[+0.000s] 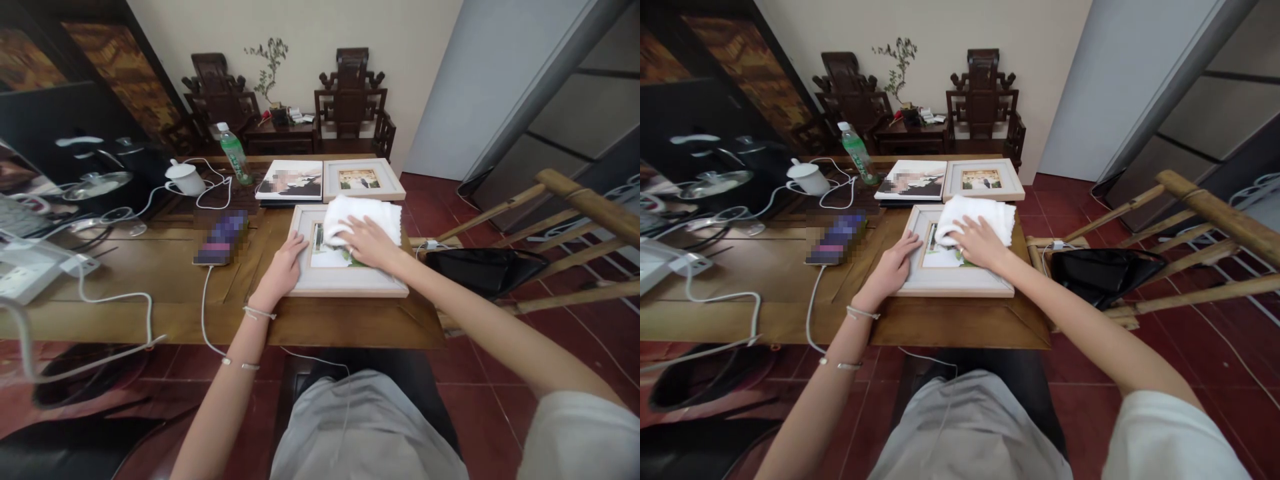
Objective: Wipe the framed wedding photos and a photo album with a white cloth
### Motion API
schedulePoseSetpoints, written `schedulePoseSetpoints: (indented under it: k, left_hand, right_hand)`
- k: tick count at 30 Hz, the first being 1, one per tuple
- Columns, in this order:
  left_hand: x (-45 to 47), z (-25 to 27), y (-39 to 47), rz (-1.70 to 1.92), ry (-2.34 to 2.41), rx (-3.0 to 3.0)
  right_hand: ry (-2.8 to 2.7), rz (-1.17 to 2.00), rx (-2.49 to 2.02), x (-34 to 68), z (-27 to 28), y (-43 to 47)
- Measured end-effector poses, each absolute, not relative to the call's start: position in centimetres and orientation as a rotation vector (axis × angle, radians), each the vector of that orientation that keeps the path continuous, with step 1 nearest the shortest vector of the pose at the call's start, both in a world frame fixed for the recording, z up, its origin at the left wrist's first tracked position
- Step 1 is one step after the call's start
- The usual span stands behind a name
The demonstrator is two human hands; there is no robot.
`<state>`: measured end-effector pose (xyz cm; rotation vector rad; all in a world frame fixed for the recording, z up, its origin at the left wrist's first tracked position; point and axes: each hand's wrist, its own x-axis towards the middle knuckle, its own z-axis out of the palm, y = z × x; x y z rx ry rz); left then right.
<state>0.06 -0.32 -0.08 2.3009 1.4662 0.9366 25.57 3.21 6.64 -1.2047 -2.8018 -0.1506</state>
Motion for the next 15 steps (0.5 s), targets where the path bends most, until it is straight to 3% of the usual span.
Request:
schedulePoseSetpoints:
  k: [7,15]
  left_hand:
    - [0.2,0.0,-0.4,0.955,1.463,2.308]
    - [0.5,-0.1,-0.4,0.959,1.479,2.299]
  right_hand:
    - [-2.643,-0.161,-1.263,24.8,6.4,6.1]
    - [-2.840,0.157,-0.970,23.8,8.1,-3.7]
